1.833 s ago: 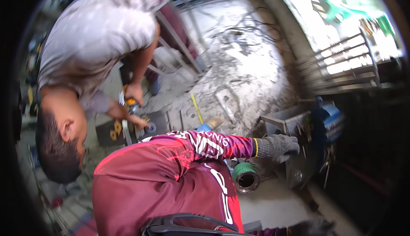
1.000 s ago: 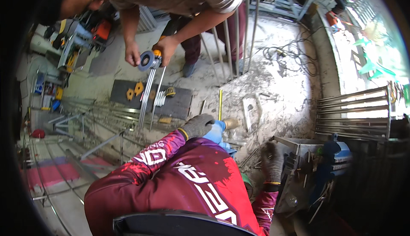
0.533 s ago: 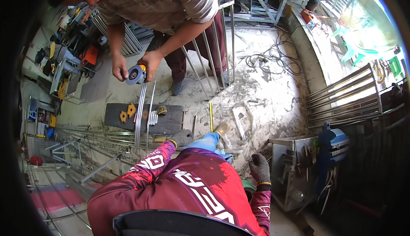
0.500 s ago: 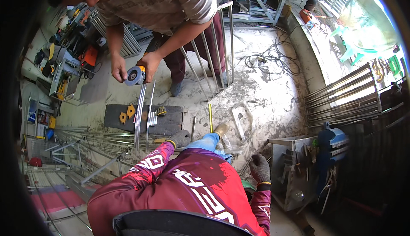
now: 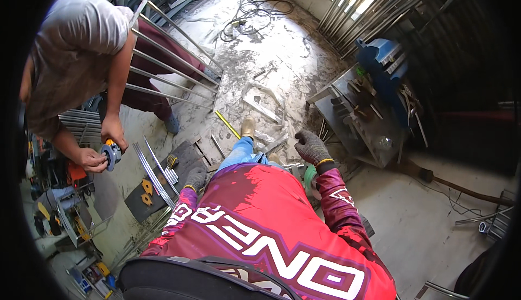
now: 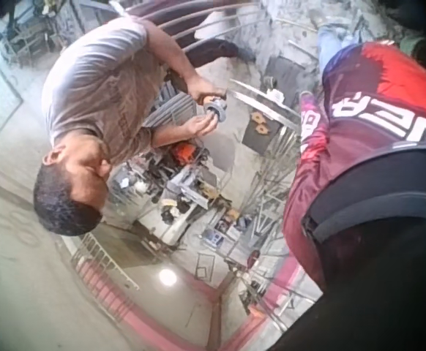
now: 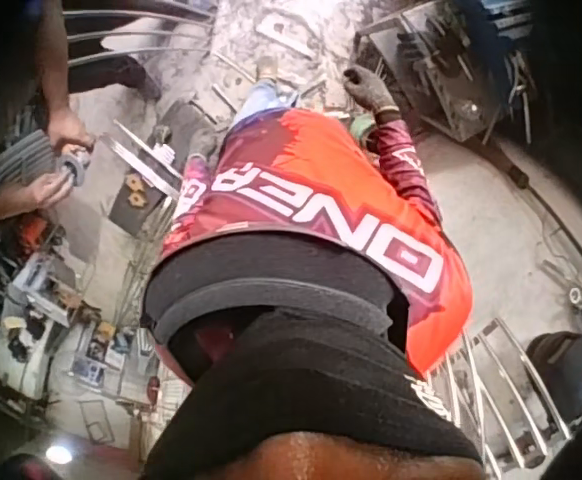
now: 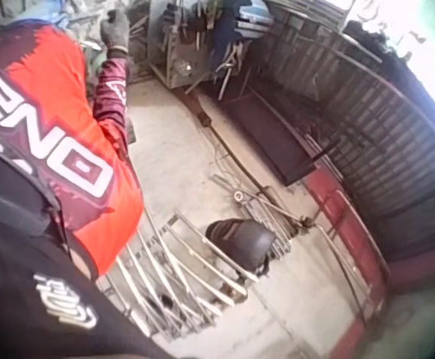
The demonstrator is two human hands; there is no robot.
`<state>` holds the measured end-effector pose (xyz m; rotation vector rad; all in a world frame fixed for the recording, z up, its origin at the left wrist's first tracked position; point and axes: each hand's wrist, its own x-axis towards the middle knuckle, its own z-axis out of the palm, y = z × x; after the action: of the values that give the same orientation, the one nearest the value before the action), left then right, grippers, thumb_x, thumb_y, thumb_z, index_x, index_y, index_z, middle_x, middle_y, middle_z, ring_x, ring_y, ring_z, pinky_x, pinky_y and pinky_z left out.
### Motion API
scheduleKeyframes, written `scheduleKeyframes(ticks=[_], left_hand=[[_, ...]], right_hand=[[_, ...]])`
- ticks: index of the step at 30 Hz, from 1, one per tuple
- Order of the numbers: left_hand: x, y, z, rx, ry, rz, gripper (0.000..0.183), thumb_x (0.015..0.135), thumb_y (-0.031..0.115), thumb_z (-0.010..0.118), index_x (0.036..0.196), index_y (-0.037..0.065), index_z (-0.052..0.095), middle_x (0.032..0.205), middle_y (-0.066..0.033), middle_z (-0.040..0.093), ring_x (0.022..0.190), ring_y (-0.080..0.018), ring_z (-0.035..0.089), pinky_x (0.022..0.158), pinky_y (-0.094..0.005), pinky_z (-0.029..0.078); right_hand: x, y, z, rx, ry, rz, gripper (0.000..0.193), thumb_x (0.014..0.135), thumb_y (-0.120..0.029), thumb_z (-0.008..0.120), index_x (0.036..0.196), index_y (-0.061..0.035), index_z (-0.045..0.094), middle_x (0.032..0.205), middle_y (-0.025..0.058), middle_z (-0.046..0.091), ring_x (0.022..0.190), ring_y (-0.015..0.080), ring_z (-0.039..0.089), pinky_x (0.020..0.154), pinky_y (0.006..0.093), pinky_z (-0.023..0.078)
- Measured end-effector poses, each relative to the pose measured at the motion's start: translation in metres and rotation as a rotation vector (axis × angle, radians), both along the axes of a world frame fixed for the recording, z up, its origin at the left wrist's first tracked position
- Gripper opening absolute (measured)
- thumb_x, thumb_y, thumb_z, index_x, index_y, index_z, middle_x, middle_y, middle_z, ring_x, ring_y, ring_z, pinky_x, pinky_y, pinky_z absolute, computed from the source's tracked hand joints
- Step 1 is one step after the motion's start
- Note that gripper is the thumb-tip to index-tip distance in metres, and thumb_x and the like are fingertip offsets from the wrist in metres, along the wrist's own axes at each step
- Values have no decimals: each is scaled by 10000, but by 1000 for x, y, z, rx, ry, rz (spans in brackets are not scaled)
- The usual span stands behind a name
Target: The person marks and sorts stainless steel pipes for assembly by hand, using a permanent marker to label them and a magnetic holder to organize them within a metal frame.
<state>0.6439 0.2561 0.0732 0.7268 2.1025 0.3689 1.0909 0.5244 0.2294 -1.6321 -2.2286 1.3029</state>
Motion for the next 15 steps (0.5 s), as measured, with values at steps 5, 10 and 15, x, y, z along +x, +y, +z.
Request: scheduleKeyframes(ticks=[5,10,15], left_hand=[[-7,32,-1,-13,-21,38,267,850,240,621,932,6,717,874,-247,698,789,-340,679,733,-426,530],[-2,88,24,-117,-84,-154,337,896,249,591,985,-65,677,818,-253,691,714,-290,682,653,-417,524],[-26,111,30,-204,-70,-260,301,841,205,591,993,-19,721,819,-194,717,741,-281,697,694,-382,558]], right_hand=[[14,-11,-17,-98,-34,-49,398,795,-221,631,1137,-20,659,1058,196,691,990,348,669,892,420,527],[24,-21,-27,-127,-52,-151,431,790,-243,655,1158,-19,659,1115,211,682,1027,333,675,911,410,533],[-5,-4,-12,-160,-140,-163,436,808,-287,657,1165,-38,662,1085,207,698,1026,351,676,921,427,526]])
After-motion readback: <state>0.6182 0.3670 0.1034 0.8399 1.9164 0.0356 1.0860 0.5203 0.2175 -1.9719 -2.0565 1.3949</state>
